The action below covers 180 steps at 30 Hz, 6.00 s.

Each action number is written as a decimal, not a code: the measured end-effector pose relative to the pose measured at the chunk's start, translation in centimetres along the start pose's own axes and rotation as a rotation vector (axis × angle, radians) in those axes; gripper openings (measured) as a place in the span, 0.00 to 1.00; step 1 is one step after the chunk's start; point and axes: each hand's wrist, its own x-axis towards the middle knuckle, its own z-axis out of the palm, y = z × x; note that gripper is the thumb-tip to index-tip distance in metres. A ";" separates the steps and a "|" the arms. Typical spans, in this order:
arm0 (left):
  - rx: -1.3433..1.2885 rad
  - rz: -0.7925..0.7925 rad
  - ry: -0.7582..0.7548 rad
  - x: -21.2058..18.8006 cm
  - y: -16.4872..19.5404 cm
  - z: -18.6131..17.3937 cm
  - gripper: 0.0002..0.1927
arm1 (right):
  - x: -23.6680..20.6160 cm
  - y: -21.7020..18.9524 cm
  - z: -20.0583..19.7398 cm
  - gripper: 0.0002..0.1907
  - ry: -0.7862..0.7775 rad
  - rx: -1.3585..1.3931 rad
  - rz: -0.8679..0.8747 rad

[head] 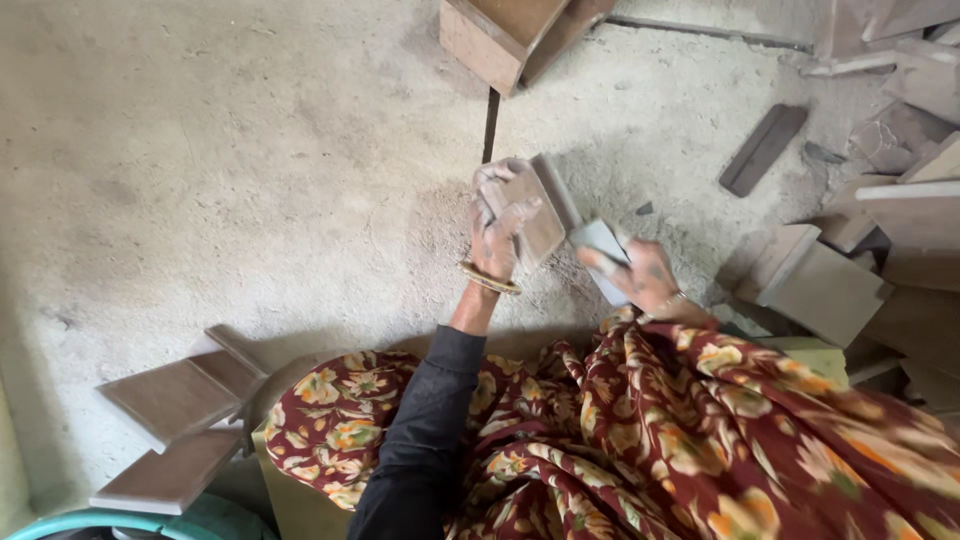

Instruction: The person sits on the floor holding a molded clay tile in one hand and a sanding block in the other, rubbing the block along the tile's edges and surfaces to smooth it. They turn the tile over to work different sides, then set the finished piece aside and pick up the next tile, repeating the smoothing cycle.

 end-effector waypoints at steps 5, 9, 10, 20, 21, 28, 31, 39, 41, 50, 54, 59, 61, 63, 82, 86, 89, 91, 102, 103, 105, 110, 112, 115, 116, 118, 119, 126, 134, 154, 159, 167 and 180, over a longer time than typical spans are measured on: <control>0.056 0.050 -0.027 0.0 0.0 -0.4 0.20 | -0.7 0.9 -1.4 0.16 0.150 0.727 -0.294; -0.071 -0.006 -0.010 0.0 -0.1 -0.1 0.21 | 4.9 -0.4 1.4 0.14 0.207 0.139 -0.274; -0.094 0.019 -0.023 0.1 -0.2 -0.1 0.21 | 6.6 -0.7 2.0 0.15 0.218 -0.007 -0.268; -0.084 0.056 -0.019 0.0 0.0 -1.1 0.21 | 16.7 -4.3 1.4 0.23 0.329 -0.369 -0.338; -0.103 0.071 -0.021 -0.2 0.1 -1.2 0.20 | 15.7 -4.3 1.7 0.20 0.191 -0.316 -0.178; -0.032 0.074 -0.032 -0.8 0.8 -0.8 0.20 | 2.3 0.1 2.2 0.18 0.199 -0.543 -0.217; -0.106 0.036 -0.022 -1.3 0.9 -1.0 0.20 | -1.6 1.8 0.6 0.20 0.372 -0.195 -0.496; -0.193 0.004 -0.010 -1.1 0.3 -0.6 0.20 | 2.8 1.1 1.2 0.14 0.306 0.006 -0.314; -0.188 0.035 -0.031 -0.8 0.5 -0.9 0.21 | 5.7 0.0 1.9 0.14 0.110 0.154 -0.044; -0.318 -0.016 -0.066 -0.1 2.0 -3.8 0.26 | 17.4 -3.6 2.4 0.18 0.091 -0.110 -0.413; -0.358 -0.049 -0.052 -0.3 1.9 -3.8 0.27 | 14.6 -1.9 3.4 0.27 0.252 -0.252 -0.466; -0.414 -0.060 -0.076 -0.2 1.6 -3.7 0.26 | 7.1 -0.1 4.1 0.23 -0.087 -0.195 0.022; -0.401 -0.041 -0.090 0.1 1.2 -3.5 0.26 | 7.1 -0.4 3.7 0.21 -0.061 -0.288 0.041; -0.390 -0.030 -0.106 0.3 0.8 -3.6 0.27 | 9.5 -1.5 3.0 0.19 -0.051 -0.312 -0.059; -0.151 0.058 -0.044 -1.5 0.0 -1.4 0.23 | -2.5 0.1 -0.1 0.17 0.195 -0.104 -0.452; -0.056 -0.006 0.009 -1.5 0.1 -0.3 0.23 | -3.5 -1.7 -1.6 0.16 0.352 0.131 -0.339; 0.071 0.035 0.023 -1.2 0.0 0.5 0.22 | -1.0 -3.0 -0.8 0.16 0.338 0.121 -0.265; 0.143 0.082 0.018 -0.6 0.0 0.6 0.22 | 1.3 -3.5 -0.2 0.24 0.425 -0.192 -0.372; 0.115 0.060 -0.013 0.1 0.5 0.6 0.26 | 12.8 -4.0 -0.8 0.17 0.407 -0.453 -0.560; 0.135 0.070 -0.013 0.0 0.5 0.6 0.25 | 12.8 -3.7 -0.4 0.21 0.390 -0.451 -0.461; 0.176 0.090 -0.003 -0.3 0.5 0.5 0.24 | 10.3 -2.4 0.4 0.18 0.506 -0.504 -0.635; 0.122 0.095 0.005 -0.5 0.3 0.8 0.22 | 1.6 1.8 2.1 0.25 0.559 -0.764 -0.631; 0.128 0.020 0.020 -0.3 0.4 0.6 0.21 | -0.7 3.2 1.0 0.23 0.445 -0.533 -0.441; 0.177 -0.088 0.015 -0.4 0.6 -0.9 0.21 | -3.3 3.6 -0.8 0.20 0.258 -0.165 -0.153; 0.177 -0.046 -0.025 -0.6 0.7 -1.4 0.21 | -3.8 3.4 -1.4 0.20 0.188 -0.042 -0.060; 0.146 0.021 -0.050 -1.4 0.6 -2.2 0.21 | -4.4 2.5 -2.4 0.21 0.269 0.114 -0.061; 0.116 0.057 -0.040 -1.7 0.6 -2.5 0.21 | -4.4 2.0 -2.8 0.22 0.314 0.192 -0.067; 0.983 0.589 -0.229 -3.1 1.5 -4.8 0.17 | -3.9 -0.1 -3.4 0.17 0.288 0.255 -0.072; 1.081 0.493 -0.203 -1.7 2.1 -4.1 0.19 | 0.2 0.0 -2.2 0.13 0.304 0.666 -0.252; 0.824 0.419 0.000 -0.2 2.2 -5.4 0.23 | 11.9 -3.7 1.7 0.25 0.257 -0.059 -0.313; 0.926 0.338 0.019 -0.3 3.0 -4.4 0.20 | 6.8 -2.5 3.7 0.30 0.159 -0.105 -0.118; 0.886 0.376 0.016 0.1 2.7 -4.5 0.21 | 11.5 -1.6 2.6 0.12 0.163 -0.169 -0.242; 0.885 0.483 0.082 1.0 -0.8 -6.5 0.23 | 8.1 -3.2 3.1 0.21 0.062 -0.148 -0.104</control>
